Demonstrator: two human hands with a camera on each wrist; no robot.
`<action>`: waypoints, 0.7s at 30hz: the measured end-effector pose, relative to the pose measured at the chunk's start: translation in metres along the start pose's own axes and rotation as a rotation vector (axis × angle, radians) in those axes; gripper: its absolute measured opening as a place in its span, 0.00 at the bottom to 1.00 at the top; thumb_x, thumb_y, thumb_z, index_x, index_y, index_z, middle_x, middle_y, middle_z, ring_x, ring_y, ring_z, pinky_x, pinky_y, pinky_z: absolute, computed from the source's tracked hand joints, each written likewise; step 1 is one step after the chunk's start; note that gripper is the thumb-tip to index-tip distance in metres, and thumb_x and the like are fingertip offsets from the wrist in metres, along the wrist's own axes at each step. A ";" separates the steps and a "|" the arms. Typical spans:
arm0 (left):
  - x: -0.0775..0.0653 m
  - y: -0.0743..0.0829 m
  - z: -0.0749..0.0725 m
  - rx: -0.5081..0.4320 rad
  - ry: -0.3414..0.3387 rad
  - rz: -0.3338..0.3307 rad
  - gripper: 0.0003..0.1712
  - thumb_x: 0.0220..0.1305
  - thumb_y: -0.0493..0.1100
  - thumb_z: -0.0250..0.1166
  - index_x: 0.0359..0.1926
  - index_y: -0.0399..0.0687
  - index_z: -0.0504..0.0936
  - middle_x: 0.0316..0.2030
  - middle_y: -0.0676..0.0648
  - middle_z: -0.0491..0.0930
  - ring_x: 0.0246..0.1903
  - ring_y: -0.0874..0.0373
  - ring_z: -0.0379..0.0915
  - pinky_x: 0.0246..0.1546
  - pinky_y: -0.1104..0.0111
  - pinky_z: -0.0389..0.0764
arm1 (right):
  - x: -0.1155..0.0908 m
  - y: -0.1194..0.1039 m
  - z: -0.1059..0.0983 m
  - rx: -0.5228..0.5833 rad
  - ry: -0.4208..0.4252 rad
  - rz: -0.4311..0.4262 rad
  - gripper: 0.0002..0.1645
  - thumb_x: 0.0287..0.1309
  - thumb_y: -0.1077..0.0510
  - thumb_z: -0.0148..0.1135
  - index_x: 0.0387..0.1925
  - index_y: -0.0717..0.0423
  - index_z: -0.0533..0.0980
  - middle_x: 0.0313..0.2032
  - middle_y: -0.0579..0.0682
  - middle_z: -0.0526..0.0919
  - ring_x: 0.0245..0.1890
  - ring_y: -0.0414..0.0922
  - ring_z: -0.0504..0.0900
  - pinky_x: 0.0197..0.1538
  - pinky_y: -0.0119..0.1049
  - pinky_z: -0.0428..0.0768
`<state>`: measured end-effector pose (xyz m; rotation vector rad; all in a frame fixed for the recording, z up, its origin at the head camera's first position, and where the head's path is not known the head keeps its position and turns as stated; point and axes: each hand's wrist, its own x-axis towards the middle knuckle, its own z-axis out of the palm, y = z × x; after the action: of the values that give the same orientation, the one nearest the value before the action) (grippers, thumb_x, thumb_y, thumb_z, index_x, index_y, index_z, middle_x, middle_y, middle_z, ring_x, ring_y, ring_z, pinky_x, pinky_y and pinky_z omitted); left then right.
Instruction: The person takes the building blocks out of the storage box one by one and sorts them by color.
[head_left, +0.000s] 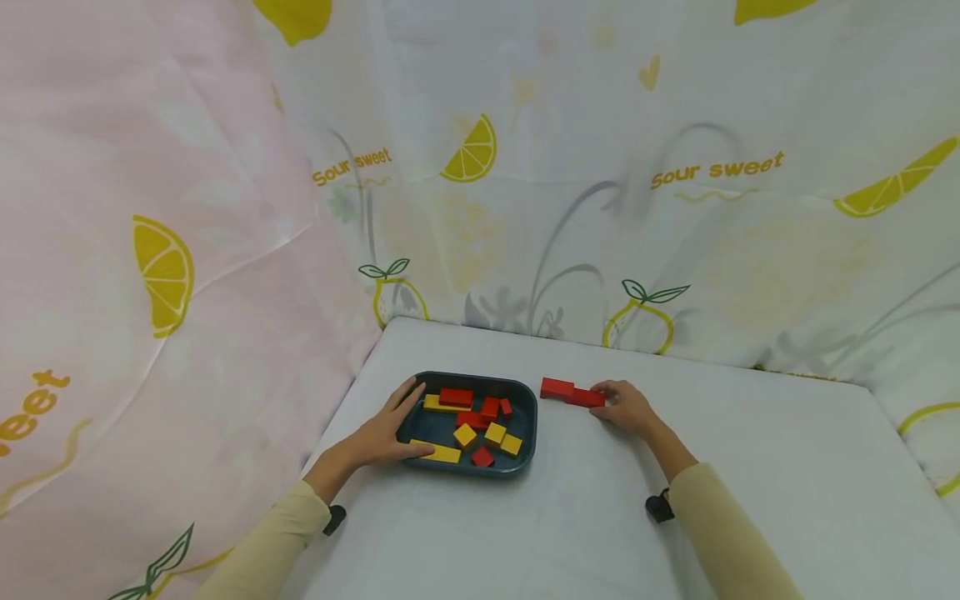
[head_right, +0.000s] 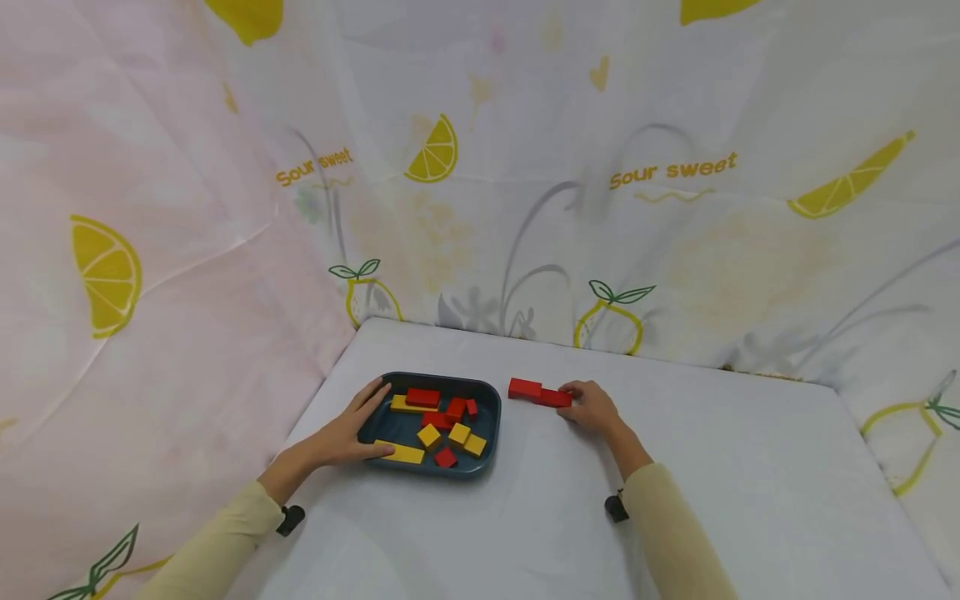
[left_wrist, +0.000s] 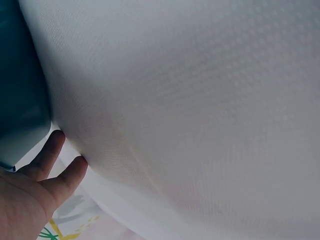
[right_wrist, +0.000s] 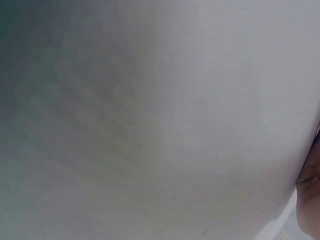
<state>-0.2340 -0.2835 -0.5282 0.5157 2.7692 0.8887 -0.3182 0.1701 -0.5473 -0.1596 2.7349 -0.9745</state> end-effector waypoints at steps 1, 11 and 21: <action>0.000 0.000 0.000 0.001 0.001 0.001 0.64 0.53 0.70 0.69 0.80 0.60 0.41 0.79 0.48 0.34 0.73 0.38 0.51 0.64 0.36 0.64 | 0.000 0.000 0.000 0.001 0.001 0.000 0.24 0.59 0.58 0.68 0.57 0.58 0.77 0.54 0.61 0.78 0.53 0.56 0.73 0.57 0.54 0.75; 0.000 -0.001 0.001 0.002 0.001 0.000 0.64 0.53 0.70 0.69 0.80 0.61 0.41 0.79 0.48 0.34 0.74 0.38 0.51 0.64 0.36 0.64 | 0.001 0.000 0.001 0.000 0.007 0.004 0.24 0.59 0.58 0.68 0.56 0.58 0.78 0.54 0.61 0.79 0.53 0.56 0.73 0.56 0.54 0.75; 0.000 0.001 0.000 0.002 -0.006 -0.010 0.64 0.52 0.71 0.69 0.79 0.62 0.41 0.80 0.49 0.34 0.74 0.40 0.50 0.65 0.37 0.63 | 0.003 0.000 0.002 0.005 0.004 0.018 0.24 0.58 0.57 0.68 0.56 0.59 0.78 0.55 0.62 0.79 0.54 0.57 0.73 0.57 0.55 0.74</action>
<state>-0.2343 -0.2829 -0.5279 0.5038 2.7652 0.8813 -0.3203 0.1686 -0.5495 -0.1321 2.7322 -0.9778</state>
